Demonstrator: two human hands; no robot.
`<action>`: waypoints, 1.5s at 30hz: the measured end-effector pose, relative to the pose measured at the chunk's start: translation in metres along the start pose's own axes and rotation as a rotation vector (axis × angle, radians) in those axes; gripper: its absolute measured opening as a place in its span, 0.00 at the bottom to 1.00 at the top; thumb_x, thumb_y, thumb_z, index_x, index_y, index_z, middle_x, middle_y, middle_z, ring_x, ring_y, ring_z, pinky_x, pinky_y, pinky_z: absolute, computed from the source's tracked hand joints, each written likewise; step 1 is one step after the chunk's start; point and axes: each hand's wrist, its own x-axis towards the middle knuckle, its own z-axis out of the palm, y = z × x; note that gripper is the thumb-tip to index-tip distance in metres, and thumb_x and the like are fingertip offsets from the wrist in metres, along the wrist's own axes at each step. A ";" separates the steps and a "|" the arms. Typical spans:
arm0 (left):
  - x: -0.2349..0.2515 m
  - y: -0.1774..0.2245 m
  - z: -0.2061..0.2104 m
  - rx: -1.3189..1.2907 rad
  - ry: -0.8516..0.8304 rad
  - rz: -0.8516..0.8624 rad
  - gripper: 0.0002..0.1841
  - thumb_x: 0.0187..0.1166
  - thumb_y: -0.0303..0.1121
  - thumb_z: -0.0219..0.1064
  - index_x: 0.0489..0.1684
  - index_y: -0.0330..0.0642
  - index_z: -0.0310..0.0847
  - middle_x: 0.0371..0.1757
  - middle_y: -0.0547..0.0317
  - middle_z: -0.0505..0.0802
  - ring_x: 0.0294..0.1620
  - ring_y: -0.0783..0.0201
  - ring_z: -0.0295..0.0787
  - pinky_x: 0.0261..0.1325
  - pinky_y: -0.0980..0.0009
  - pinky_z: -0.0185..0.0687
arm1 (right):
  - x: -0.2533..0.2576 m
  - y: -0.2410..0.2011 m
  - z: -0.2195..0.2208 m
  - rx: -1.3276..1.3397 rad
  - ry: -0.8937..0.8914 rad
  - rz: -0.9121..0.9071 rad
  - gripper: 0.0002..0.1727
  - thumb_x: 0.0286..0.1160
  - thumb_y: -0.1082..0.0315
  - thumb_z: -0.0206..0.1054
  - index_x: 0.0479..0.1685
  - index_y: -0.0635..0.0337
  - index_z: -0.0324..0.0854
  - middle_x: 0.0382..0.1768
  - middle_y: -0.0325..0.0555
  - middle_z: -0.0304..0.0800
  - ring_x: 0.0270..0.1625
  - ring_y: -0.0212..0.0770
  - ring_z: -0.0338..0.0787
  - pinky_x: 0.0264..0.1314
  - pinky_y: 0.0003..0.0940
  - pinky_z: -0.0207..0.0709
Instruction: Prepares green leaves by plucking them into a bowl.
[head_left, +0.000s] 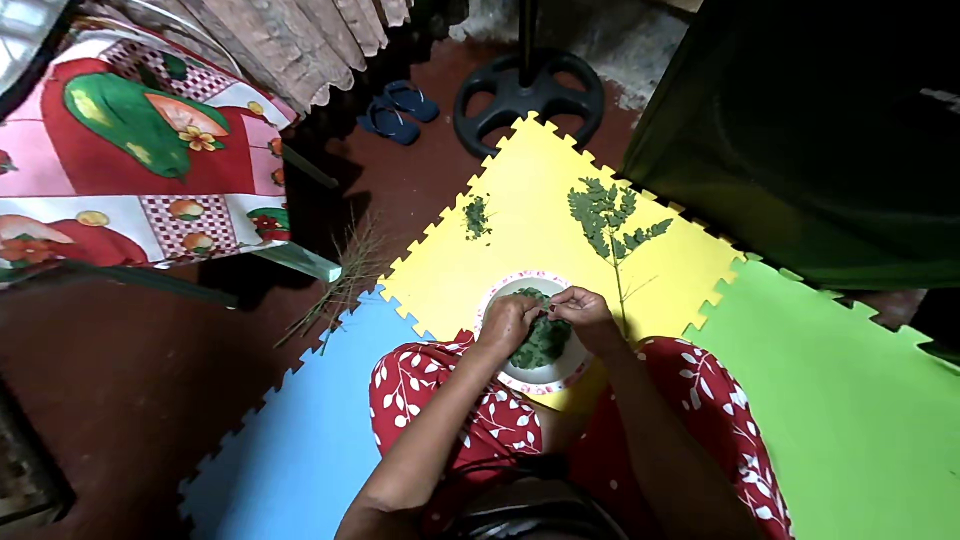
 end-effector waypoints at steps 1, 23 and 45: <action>0.000 -0.001 0.000 -0.015 0.004 -0.007 0.16 0.89 0.27 0.56 0.56 0.24 0.88 0.57 0.34 0.93 0.65 0.43 0.89 0.77 0.53 0.73 | -0.001 -0.002 0.001 -0.009 -0.017 0.012 0.07 0.71 0.85 0.63 0.43 0.71 0.82 0.31 0.37 0.91 0.32 0.27 0.90 0.44 0.25 0.87; 0.079 -0.057 -0.035 -0.519 0.212 -0.273 0.12 0.90 0.23 0.52 0.53 0.22 0.80 0.41 0.49 0.88 0.41 0.65 0.83 0.55 0.65 0.80 | 0.025 -0.016 0.003 -0.549 -0.281 0.139 0.16 0.87 0.75 0.55 0.63 0.75 0.83 0.54 0.59 0.90 0.54 0.43 0.89 0.65 0.36 0.79; 0.092 0.015 -0.037 -0.326 -0.109 -0.161 0.19 0.91 0.36 0.57 0.67 0.29 0.82 0.61 0.38 0.91 0.58 0.51 0.91 0.69 0.55 0.82 | 0.029 -0.057 -0.007 -0.692 0.489 -0.034 0.12 0.82 0.72 0.62 0.51 0.75 0.85 0.44 0.61 0.91 0.46 0.47 0.89 0.56 0.43 0.81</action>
